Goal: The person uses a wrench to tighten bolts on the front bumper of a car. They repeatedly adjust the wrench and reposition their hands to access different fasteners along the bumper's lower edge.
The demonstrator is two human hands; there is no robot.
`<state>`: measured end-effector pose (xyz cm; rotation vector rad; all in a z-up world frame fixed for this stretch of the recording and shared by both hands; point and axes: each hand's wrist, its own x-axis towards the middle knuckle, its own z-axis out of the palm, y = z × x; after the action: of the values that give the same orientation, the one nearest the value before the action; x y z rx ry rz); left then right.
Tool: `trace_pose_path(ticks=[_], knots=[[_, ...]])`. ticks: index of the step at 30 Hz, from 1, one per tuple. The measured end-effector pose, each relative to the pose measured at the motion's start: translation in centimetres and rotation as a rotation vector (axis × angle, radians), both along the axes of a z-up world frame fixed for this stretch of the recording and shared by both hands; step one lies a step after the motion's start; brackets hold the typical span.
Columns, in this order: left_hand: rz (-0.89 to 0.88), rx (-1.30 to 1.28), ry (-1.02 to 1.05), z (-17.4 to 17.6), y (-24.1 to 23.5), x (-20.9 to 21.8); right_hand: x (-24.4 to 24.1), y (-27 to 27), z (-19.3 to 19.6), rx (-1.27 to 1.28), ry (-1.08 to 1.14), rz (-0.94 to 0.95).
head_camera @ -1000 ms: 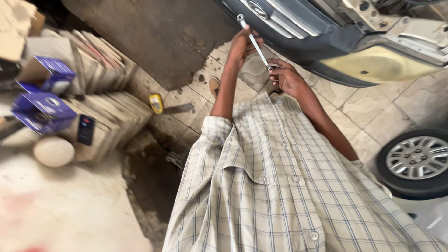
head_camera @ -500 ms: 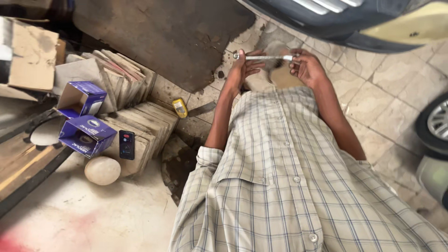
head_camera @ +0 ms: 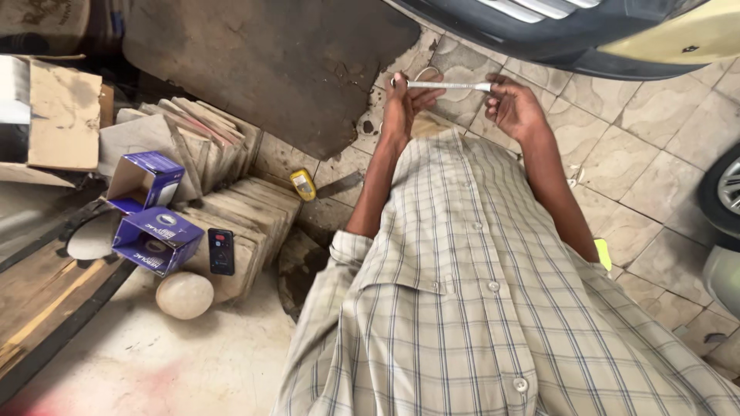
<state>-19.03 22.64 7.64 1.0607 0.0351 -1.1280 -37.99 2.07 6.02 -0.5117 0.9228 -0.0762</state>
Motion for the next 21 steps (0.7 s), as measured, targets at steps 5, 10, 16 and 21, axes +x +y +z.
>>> trace_pose_path(ticks=[5, 10, 16, 21], knots=[[0.042, 0.113, -0.139, -2.3, -0.3, 1.8, -0.2, -0.5, -0.5, -0.042, -0.009, -0.027], [-0.196, 0.315, -0.476, -4.0, -1.2, 4.6, -0.2, -0.8, 0.3, -0.171, 0.101, 0.092], [-0.224, 0.352, -0.539, -5.3, -2.6, 5.4, -0.2, -0.6, 1.6, -0.290, 0.186, 0.203], [-0.211, 0.321, -0.434, -6.5, -2.5, 4.7, -0.2, -0.6, 2.1, -0.315, 0.264, 0.216]])
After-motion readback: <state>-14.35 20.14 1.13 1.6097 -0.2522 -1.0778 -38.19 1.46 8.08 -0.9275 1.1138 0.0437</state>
